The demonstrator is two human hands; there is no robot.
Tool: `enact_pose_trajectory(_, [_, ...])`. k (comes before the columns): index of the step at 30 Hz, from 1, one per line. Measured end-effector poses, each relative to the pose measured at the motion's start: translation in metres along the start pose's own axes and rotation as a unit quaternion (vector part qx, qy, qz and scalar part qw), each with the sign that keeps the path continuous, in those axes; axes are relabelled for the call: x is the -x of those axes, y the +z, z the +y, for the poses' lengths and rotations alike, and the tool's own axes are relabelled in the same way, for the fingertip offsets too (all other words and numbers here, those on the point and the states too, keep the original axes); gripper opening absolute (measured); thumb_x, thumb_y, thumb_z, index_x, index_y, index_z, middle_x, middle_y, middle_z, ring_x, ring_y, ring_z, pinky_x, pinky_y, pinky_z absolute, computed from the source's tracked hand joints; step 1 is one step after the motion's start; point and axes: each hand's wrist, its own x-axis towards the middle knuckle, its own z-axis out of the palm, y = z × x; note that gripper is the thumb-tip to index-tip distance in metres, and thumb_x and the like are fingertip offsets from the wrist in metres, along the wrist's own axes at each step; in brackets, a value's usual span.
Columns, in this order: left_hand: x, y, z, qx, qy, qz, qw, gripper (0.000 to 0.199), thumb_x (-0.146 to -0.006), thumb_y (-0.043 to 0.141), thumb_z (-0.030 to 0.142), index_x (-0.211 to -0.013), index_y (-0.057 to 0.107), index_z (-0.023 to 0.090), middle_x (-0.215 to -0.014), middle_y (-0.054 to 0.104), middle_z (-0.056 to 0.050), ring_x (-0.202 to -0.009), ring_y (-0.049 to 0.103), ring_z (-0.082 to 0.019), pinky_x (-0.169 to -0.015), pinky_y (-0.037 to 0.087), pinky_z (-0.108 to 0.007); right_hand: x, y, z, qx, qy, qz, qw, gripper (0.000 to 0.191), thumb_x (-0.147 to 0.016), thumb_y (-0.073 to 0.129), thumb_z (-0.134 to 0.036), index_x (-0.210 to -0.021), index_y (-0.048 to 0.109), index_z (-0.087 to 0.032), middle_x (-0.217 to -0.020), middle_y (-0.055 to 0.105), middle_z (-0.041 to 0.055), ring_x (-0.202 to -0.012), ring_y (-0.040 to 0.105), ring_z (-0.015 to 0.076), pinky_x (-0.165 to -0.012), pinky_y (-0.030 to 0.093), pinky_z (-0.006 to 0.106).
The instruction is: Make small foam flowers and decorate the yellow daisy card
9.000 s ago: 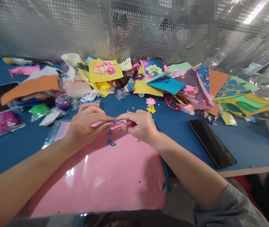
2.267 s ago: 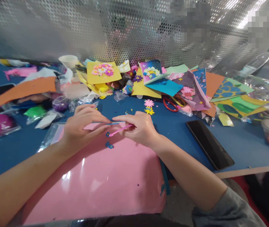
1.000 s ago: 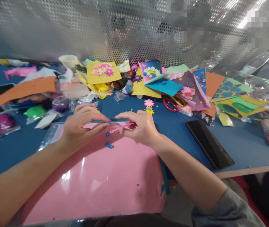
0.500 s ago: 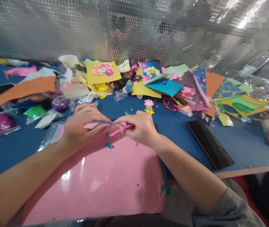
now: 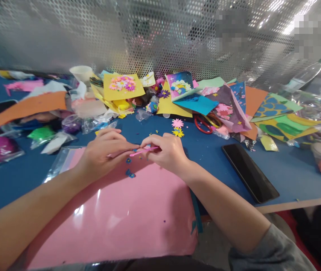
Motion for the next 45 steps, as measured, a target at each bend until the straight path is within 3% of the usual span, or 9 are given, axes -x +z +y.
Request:
enact_pose_trajectory(6, [-0.002, 0.0, -0.001, 0.053, -0.024, -0.007, 0.998, 0.023, -0.101, 0.056, 0.037, -0.096, 0.078, 0.028, -0.087, 0.08, 0.0, -0.08, 0.068, -0.017, -0.086, 0.049, -0.036, -0.001, 0.0, -0.001, 0.011, 0.023, 0.001, 1.0, 0.007, -0.085, 0.073, -0.029, -0.083, 0.074, -0.023, -0.067, 0.073, -0.0019, -0.054, 0.056, 0.0093, -0.059, 0.041, 0.024])
enact_pose_trajectory(12, [-0.001, 0.003, -0.003, 0.084, -0.058, 0.009, 0.995, 0.021, -0.097, 0.064, 0.04, -0.089, 0.079, 0.029, -0.076, 0.078, 0.002, -0.072, 0.065, -0.016, -0.087, 0.048, -0.037, -0.003, 0.003, -0.003, -0.003, -0.101, 0.054, 0.993, 0.004, -0.088, 0.074, -0.022, -0.085, 0.077, -0.024, -0.067, 0.077, -0.0058, -0.047, 0.056, 0.0054, -0.057, 0.037, 0.025])
enact_pose_trajectory(19, [-0.003, 0.006, 0.002, 0.154, -0.098, 0.004, 0.983, 0.032, -0.098, 0.062, 0.046, -0.077, 0.077, 0.028, -0.069, 0.077, 0.004, -0.068, 0.065, -0.014, -0.08, 0.048, -0.033, -0.002, 0.001, -0.005, 0.09, -0.146, 0.036, 0.984, 0.016, -0.094, 0.066, -0.025, -0.088, 0.081, -0.027, -0.056, 0.071, -0.007, -0.049, 0.061, 0.0062, -0.055, 0.031, 0.029])
enact_pose_trajectory(24, [-0.004, 0.004, 0.007, 0.161, -0.137, -0.022, 0.977, 0.027, -0.095, 0.063, 0.039, -0.075, 0.075, 0.025, -0.071, 0.076, 0.003, -0.071, 0.065, -0.015, -0.08, 0.047, -0.032, -0.001, 0.002, -0.005, 0.059, -0.125, 0.037, 0.99, 0.017, -0.089, 0.066, -0.017, -0.081, 0.078, -0.025, -0.054, 0.069, -0.0079, -0.048, 0.058, 0.0061, -0.056, 0.03, 0.028])
enact_pose_trajectory(27, [-0.003, 0.004, 0.006, 0.133, -0.154, -0.015, 0.979, 0.02, -0.09, 0.065, 0.036, -0.077, 0.072, 0.022, -0.074, 0.075, 0.001, -0.074, 0.065, -0.016, -0.083, 0.047, -0.033, -0.001, 0.0, -0.005, 0.029, -0.07, 0.04, 0.996, 0.013, -0.084, 0.062, -0.019, -0.075, 0.071, -0.023, -0.055, 0.066, -0.0067, -0.048, 0.054, 0.0078, -0.058, 0.036, 0.025])
enact_pose_trajectory(32, [-0.002, 0.003, -0.003, 0.073, -0.131, -0.008, 0.989, 0.019, -0.09, 0.064, 0.036, -0.08, 0.072, 0.022, -0.076, 0.074, 0.001, -0.075, 0.063, -0.017, -0.082, 0.045, -0.033, -0.003, -0.004, -0.004, -0.011, 0.046, -0.002, 0.999, 0.021, -0.075, 0.051, -0.016, -0.079, 0.07, -0.023, -0.069, 0.072, -0.0026, -0.056, 0.057, 0.0102, -0.065, 0.045, 0.024])
enact_pose_trajectory(36, [-0.001, 0.003, -0.009, 0.03, -0.109, -0.034, 0.993, 0.026, -0.095, 0.059, 0.041, -0.082, 0.074, 0.023, -0.077, 0.075, 0.001, -0.076, 0.063, -0.018, -0.086, 0.042, -0.036, -0.003, -0.001, -0.004, -0.012, 0.089, -0.041, 0.995, 0.014, -0.074, 0.061, -0.019, -0.082, 0.073, -0.023, -0.066, 0.069, -0.0029, -0.056, 0.055, 0.0104, -0.062, 0.042, 0.024])
enact_pose_trajectory(41, [0.002, 0.008, -0.015, -0.018, -0.095, -0.055, 0.994, 0.025, -0.1, 0.054, 0.036, -0.105, 0.077, 0.029, -0.083, 0.076, 0.0, -0.083, 0.063, -0.02, -0.084, 0.038, -0.037, -0.001, 0.003, 0.0, -0.019, 0.077, -0.054, 0.995, 0.022, -0.075, 0.061, -0.017, -0.089, 0.077, -0.024, -0.065, 0.07, -0.003, -0.059, 0.057, 0.0106, -0.062, 0.041, 0.024])
enact_pose_trajectory(45, [0.004, 0.011, -0.018, -0.027, -0.076, -0.042, 0.996, 0.022, -0.1, 0.058, 0.037, -0.103, 0.078, 0.029, -0.078, 0.075, 0.001, -0.082, 0.062, -0.02, -0.083, 0.038, -0.036, -0.001, 0.003, 0.002, -0.012, 0.079, -0.08, 0.994, 0.017, -0.08, 0.062, -0.021, -0.088, 0.078, -0.024, -0.07, 0.074, -0.0016, -0.063, 0.061, 0.0118, -0.065, 0.042, 0.024])
